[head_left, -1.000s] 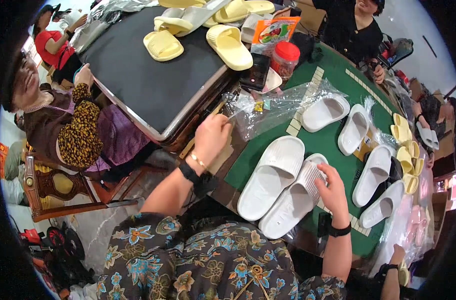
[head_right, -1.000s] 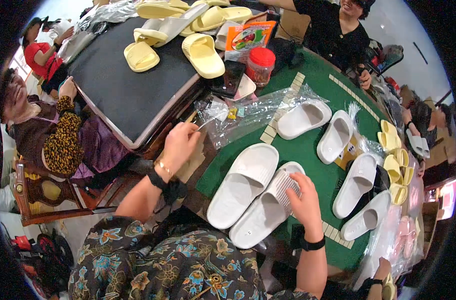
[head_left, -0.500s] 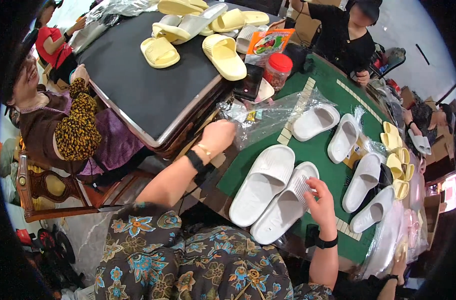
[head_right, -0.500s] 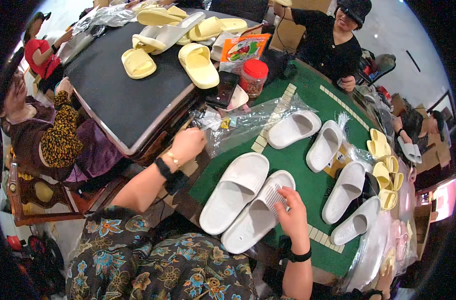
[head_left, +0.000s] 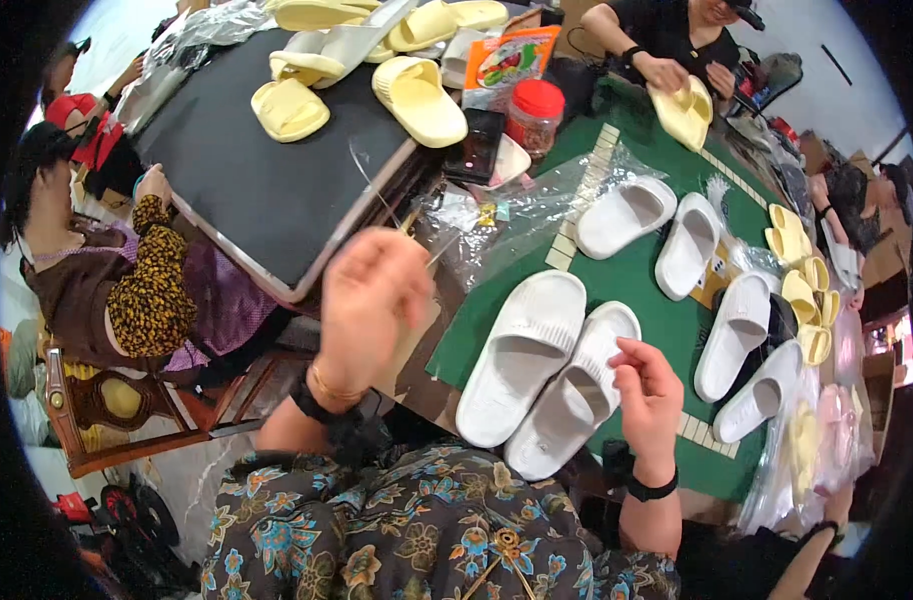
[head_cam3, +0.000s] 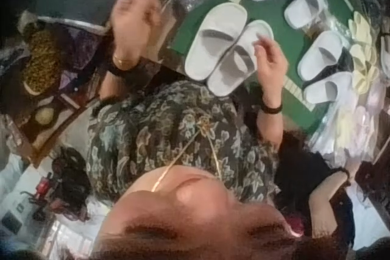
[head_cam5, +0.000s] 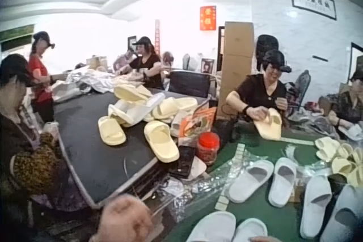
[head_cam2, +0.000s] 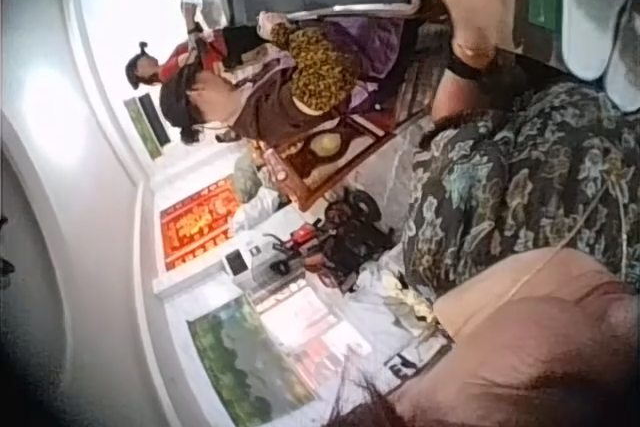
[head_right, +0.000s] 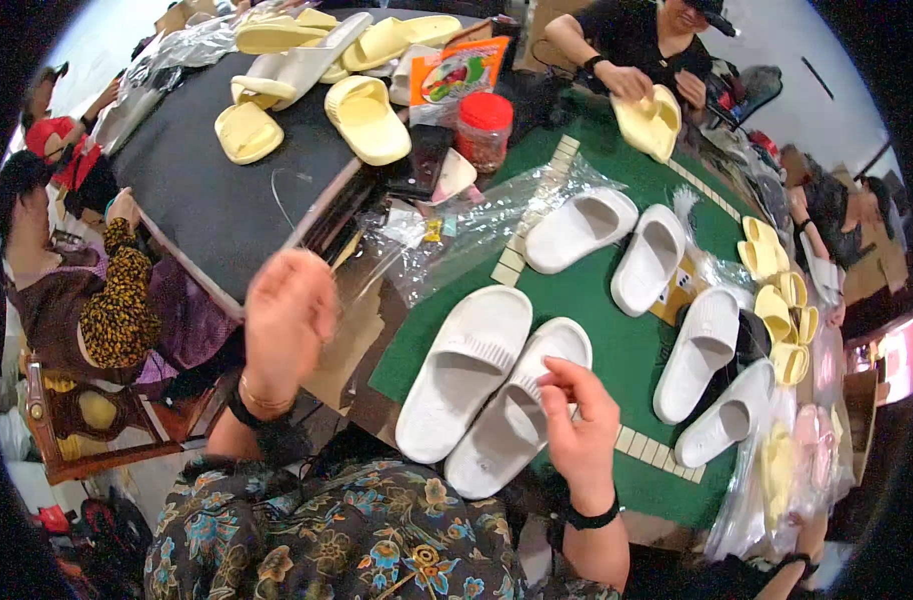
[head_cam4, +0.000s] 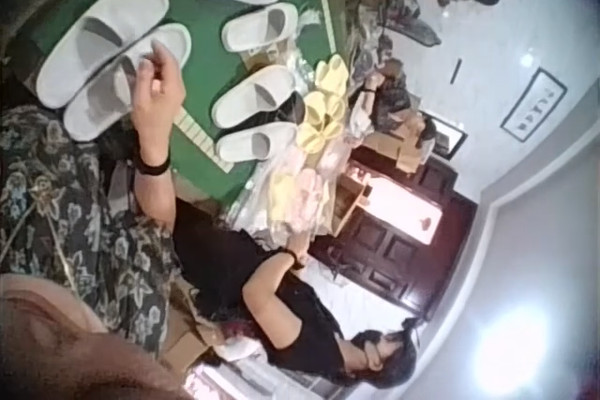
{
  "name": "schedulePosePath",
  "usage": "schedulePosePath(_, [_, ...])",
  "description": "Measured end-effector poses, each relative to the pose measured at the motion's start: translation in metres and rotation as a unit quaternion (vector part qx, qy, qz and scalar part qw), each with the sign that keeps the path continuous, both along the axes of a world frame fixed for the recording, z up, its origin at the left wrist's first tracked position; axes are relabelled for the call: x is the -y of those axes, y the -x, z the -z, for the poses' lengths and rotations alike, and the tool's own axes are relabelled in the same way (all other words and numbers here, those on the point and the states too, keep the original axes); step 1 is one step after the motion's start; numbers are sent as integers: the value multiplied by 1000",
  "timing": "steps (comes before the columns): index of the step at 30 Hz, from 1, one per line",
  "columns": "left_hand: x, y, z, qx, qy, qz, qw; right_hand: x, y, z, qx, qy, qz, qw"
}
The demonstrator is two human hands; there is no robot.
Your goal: The recorder is inspecting and assembling various colored foam slippers at a shared workstation.
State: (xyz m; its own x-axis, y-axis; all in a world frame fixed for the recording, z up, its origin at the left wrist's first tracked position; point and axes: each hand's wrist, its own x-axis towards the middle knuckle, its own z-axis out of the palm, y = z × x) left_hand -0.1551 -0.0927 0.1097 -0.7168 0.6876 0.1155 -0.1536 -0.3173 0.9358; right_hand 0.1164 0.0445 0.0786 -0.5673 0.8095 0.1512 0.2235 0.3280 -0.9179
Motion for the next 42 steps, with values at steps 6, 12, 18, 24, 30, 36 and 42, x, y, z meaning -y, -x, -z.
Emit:
schedulePosePath(6, [-7,-92,49,-215,135,292,922,33,5,1,-36,147,-99,983])
schedulePosePath(12, [-9,-111,72,-289,138,320,891,39,-1,16,-20,132,-110,985])
schedulePosePath(18, [-13,-90,46,-35,198,353,914,35,-13,8,104,-144,-135,975])
schedulePosePath(24, [-17,-78,33,42,167,303,937,46,-15,5,173,-257,-155,938])
schedulePosePath(30, [-7,-56,32,19,194,276,941,58,-28,0,154,-361,-65,917])
schedulePosePath(36, [14,-55,58,-154,373,466,787,78,-39,26,216,-302,-146,917])
schedulePosePath(42, [27,-67,85,-212,399,525,721,92,-49,40,301,-233,-200,903])
